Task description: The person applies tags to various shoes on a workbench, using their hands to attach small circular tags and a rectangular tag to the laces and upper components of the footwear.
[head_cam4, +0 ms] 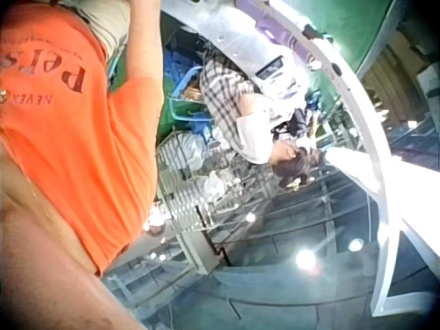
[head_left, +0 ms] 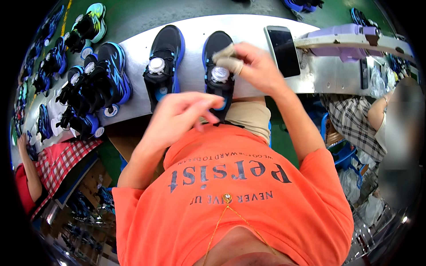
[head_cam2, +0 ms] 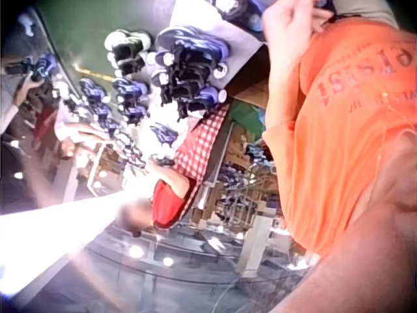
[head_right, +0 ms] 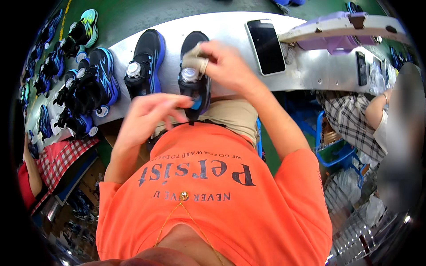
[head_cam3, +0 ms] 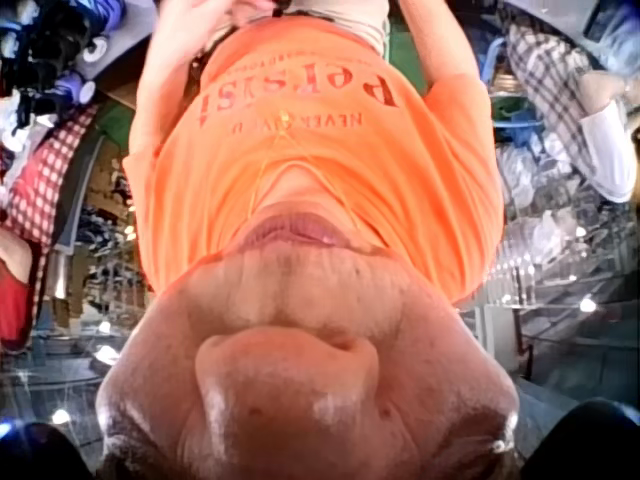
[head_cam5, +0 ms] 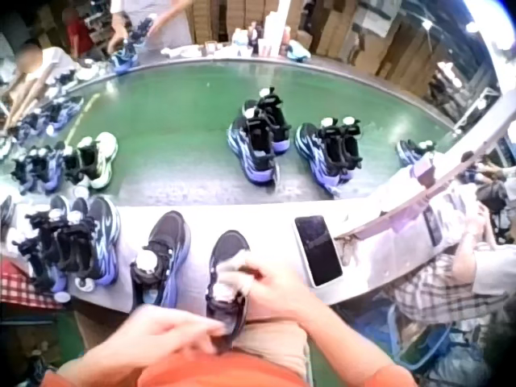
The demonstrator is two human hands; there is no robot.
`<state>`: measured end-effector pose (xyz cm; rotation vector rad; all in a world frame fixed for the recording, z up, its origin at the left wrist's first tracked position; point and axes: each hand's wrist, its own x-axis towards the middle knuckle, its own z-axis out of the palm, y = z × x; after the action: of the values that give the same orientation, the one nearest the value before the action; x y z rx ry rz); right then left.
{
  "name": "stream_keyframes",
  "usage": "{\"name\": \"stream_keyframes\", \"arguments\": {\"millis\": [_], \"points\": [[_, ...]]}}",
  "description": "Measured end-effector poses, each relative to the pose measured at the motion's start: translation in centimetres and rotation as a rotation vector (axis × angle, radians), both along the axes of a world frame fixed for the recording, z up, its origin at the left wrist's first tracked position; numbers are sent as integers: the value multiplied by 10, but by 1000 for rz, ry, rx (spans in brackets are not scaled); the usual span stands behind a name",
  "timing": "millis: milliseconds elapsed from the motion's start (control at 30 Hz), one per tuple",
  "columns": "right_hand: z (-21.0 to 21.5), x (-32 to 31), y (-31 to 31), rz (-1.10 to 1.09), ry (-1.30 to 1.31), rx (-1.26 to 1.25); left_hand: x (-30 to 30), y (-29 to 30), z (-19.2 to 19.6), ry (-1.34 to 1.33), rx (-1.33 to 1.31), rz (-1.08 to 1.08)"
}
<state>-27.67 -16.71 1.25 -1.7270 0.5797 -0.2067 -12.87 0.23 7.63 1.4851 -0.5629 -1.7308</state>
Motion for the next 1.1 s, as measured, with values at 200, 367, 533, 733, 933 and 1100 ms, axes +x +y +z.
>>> {"name": "stream_keyframes", "arguments": {"millis": [200,367,533,733,933,1100], "points": [[-20,107,-25,92,46,-595,62,-6,-34,-1170,-355,93],[-70,162,2,364,54,-579,78,-2,-38,-405,-317,-14],[-64,162,4,315,68,-533,57,-3,-31,-877,-274,-15],[-73,162,1,256,24,-510,61,-4,-24,-753,-335,31],[-75,164,4,247,-2,-518,85,1,-46,-513,-471,-114],[-71,164,3,227,7,-475,79,0,-36,-676,-418,-32]]}}
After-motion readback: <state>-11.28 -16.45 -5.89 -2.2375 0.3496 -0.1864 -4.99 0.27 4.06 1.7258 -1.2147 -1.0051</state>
